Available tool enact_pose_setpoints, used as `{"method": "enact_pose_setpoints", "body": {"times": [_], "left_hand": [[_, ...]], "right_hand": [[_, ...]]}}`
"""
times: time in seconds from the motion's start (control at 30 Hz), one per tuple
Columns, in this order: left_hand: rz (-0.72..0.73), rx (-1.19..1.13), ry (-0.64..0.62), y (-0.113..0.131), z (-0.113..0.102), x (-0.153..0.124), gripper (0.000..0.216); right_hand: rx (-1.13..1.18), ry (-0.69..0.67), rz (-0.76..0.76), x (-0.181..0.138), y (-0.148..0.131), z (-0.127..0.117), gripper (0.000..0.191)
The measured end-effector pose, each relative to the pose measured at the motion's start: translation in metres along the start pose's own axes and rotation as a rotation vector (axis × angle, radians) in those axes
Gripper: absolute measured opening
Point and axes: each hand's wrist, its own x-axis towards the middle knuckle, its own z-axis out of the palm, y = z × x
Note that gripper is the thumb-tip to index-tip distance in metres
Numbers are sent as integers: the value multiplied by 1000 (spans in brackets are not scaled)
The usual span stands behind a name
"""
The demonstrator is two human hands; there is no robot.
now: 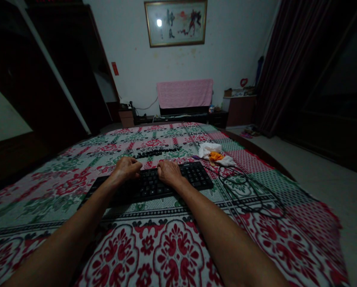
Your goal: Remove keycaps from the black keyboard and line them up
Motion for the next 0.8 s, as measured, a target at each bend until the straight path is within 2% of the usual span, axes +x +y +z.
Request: {"method": "enact_pose_setpoints", "body": {"times": [0.4,0.8], "left_hand": [[133,106,104,9,1,-6,29],[161,181,85,12,-1,-10,28]], "right_hand": [[3,17,-11,0,0,1,33],[-6,-2,-8,-2,-4,-6,32]]}}
